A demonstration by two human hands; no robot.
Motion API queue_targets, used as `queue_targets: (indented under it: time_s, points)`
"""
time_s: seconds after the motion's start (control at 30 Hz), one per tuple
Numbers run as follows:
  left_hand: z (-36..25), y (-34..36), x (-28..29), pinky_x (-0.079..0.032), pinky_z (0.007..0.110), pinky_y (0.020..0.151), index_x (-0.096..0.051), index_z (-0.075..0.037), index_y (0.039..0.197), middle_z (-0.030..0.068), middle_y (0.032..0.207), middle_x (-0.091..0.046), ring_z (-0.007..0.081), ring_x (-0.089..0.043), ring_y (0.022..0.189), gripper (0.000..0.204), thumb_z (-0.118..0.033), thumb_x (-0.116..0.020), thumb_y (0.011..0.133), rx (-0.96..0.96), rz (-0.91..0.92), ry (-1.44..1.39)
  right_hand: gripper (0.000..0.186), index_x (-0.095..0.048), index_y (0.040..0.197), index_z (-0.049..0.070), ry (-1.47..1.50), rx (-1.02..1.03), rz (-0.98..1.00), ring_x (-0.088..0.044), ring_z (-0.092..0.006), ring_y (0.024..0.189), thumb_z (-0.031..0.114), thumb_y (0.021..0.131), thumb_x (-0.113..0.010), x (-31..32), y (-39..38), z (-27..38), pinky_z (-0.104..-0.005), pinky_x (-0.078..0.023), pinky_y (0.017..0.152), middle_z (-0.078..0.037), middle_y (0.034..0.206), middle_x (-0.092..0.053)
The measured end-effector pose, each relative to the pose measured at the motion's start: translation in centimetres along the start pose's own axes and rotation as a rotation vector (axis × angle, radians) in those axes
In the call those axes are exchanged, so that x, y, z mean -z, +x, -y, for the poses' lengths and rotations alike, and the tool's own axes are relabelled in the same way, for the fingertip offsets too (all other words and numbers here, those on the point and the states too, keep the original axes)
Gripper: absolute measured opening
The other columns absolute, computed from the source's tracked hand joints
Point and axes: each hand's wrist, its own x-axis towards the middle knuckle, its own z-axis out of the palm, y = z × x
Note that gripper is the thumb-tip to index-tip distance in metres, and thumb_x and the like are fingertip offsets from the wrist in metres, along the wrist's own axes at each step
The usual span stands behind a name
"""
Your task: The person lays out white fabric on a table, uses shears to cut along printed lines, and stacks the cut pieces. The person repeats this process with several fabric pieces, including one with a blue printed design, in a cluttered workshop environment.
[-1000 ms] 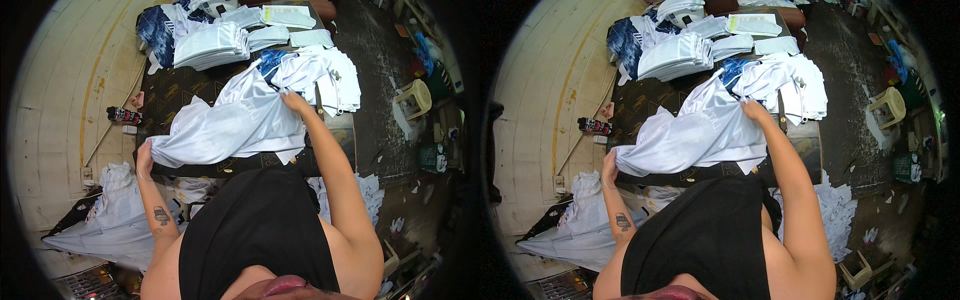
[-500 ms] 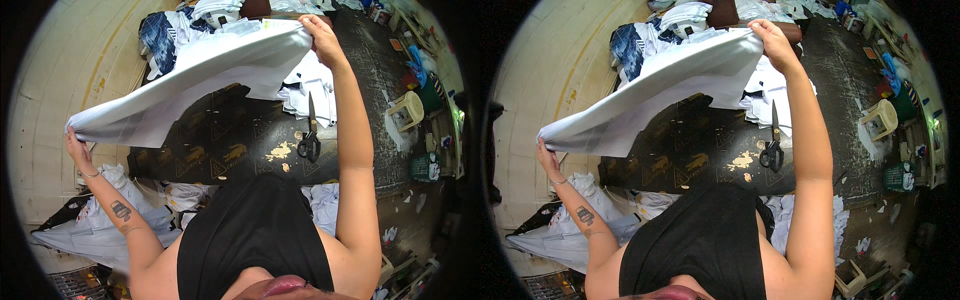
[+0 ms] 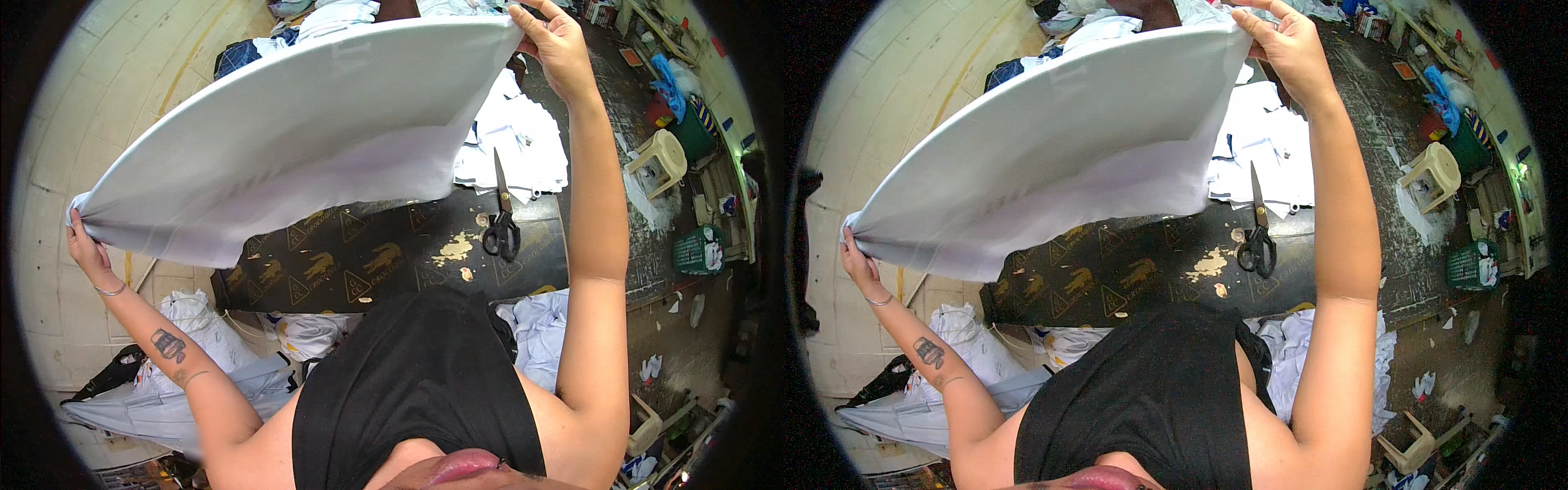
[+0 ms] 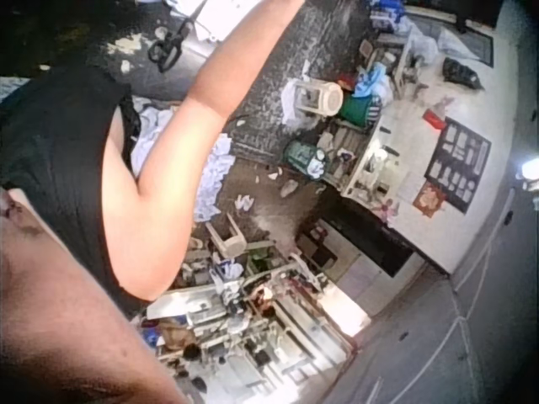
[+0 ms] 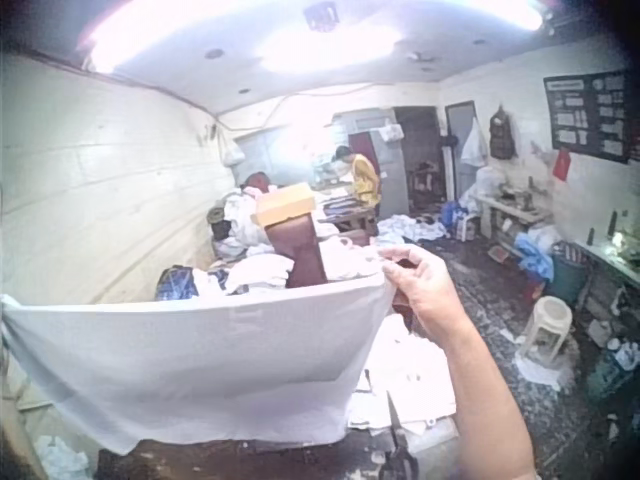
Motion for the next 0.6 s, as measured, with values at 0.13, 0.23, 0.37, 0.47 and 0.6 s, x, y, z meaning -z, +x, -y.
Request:
queue_targets:
  time_s: [0.13, 0.23, 0.37, 0.47, 0.6]
  points:
    - [0.1, 1.2, 0.3, -0.052, 0.034, 0.095, -0.069, -0.002, 0.124, 0.0075, 0.119, -0.072, 0.0169, -0.066, 0.108, 0.033, -0.028, -0.071, 0.104, 0.05, 0.022, -0.017, 0.034, -0.064, 0.13, -0.002, 0.029, 0.022, 0.08, -0.073, -0.0131, 0.091, 0.011, 0.099, -0.072, -0.1, -1.1, 1.8, -0.03, -0.06, 0.082, -0.008, 0.107, -0.075]
    - [0.8, 2.1, 0.0, -0.052, 0.033, 0.095, -0.069, -0.001, 0.123, 0.0092, 0.119, -0.072, 0.0172, -0.066, 0.107, 0.034, -0.026, -0.075, 0.101, 0.168, 0.036, -0.011, 0.036, -0.07, 0.129, -0.003, -0.129, 0.057, 0.205, -0.068, -0.0084, 0.084, 0.001, 0.093, -0.075, -0.1, -1.5, 3.4, -0.026, -0.056, 0.074, -0.004, 0.099, -0.075]
    - [1.6, 3.1, -0.6, -0.052, 0.035, 0.095, -0.065, 0.001, 0.13, 0.013, 0.123, -0.071, 0.0185, -0.066, 0.107, 0.043, -0.025, -0.078, 0.098, 0.207, -0.076, 0.323, 0.017, -0.077, 0.111, -0.001, -0.561, 0.01, 0.08, -0.057, -0.0044, 0.07, 0.004, 0.096, -0.074, -0.4, -1.2, 5.4, -0.0233, -0.045, 0.061, 0.0, 0.084, -0.07]
    - [1.5, 3.8, -0.2, -0.053, 0.035, 0.095, -0.061, 0.001, 0.137, 0.0126, 0.125, -0.069, 0.0196, -0.067, 0.106, 0.049, -0.022, -0.078, 0.097, 0.219, -0.034, 0.187, 0.013, -0.076, 0.109, 0.0, -0.571, 0.163, 0.198, -0.055, -0.0042, 0.064, 0.007, 0.098, -0.072, -0.8, -0.6, 7.1, -0.0229, -0.045, 0.058, 0.001, 0.079, -0.069]
    - [0.2, 5.3, 2.1, -0.054, 0.032, 0.094, -0.06, 0.001, 0.141, 0.0099, 0.121, -0.071, 0.0167, -0.068, 0.104, 0.051, -0.019, -0.078, 0.097, 0.214, 0.381, 0.287, 0.011, -0.073, 0.107, 0.0, -0.522, 0.079, 0.29, -0.062, -0.0045, 0.07, 0.009, 0.101, -0.071, -0.9, -0.6, 10.4, -0.024, -0.051, 0.061, -0.002, 0.083, -0.072]
